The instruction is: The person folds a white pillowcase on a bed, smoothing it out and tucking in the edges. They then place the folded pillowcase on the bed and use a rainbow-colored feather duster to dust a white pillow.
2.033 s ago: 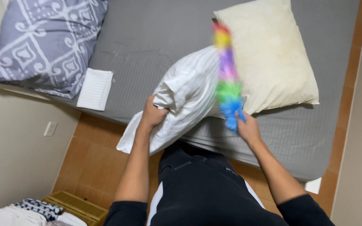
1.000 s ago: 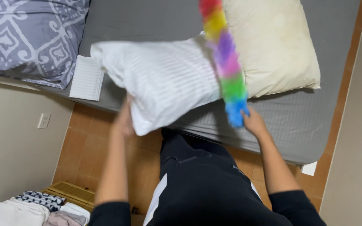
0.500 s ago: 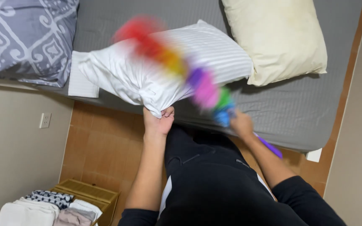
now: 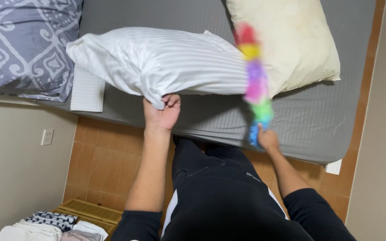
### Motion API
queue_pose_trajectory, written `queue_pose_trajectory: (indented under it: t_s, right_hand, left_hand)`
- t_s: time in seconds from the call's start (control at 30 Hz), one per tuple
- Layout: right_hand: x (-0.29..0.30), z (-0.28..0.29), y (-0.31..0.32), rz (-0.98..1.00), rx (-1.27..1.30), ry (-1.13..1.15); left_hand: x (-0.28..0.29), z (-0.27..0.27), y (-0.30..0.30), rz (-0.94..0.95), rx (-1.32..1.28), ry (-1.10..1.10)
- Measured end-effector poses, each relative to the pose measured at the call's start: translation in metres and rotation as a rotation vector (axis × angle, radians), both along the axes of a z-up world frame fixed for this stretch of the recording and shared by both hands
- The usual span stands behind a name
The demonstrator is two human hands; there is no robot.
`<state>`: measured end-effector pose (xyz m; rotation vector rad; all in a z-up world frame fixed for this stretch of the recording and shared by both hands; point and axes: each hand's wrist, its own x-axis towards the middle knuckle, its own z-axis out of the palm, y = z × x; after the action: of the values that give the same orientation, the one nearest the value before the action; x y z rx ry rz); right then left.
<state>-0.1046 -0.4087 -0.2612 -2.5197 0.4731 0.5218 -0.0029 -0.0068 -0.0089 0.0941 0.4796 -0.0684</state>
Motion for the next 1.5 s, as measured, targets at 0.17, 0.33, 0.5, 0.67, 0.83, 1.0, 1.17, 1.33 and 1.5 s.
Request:
queue_pose_trajectory:
  t_s: [0.17,0.33,0.5,0.67,0.83,1.0,1.17,1.33,1.5]
  right_hand:
    - [0.032,0.168,0.095,0.1,0.15,-0.161]
    - [0.004,0.107,0.083,0.148,0.222,-0.115]
    - [-0.002,0.031,0.043,-0.034,-0.021,0.062]
    - [-0.003,0.175,0.131,0.413,0.415,-0.339]
    - [0.004,0.004,0.018,0.096,0.117,-0.03]
    - [-0.01,0.01,0.027,-0.008,-0.036,0.108]
    - [0.0,0.109,0.086,0.334,0.081,-0.04]
    - [0.071,-0.002,-0.029,0.099,-0.166,0.052]
    - [0.143,0.194,0.04,0.134,-0.067,-0.394]
  left_hand:
    - [-0.002,0.023,-0.047,-0.198,0.406,0.011]
    - [-0.007,-0.001,-0.044,-0.172,0.629,0.057]
    - [-0.024,0.002,-0.036,-0.12,0.622,-0.047]
    - [-0.025,0.026,-0.045,-0.104,0.711,0.208]
    - [-0.03,0.011,-0.03,0.069,0.775,0.092]
    - [-0.056,-0.048,-0.006,0.044,0.848,0.136]
    - [-0.063,-0.058,0.021,0.137,0.854,0.248]
    - [-0.125,-0.145,0.073,0.001,1.162,0.586]
    - [-0.248,-0.301,0.143,-0.539,1.524,1.002]
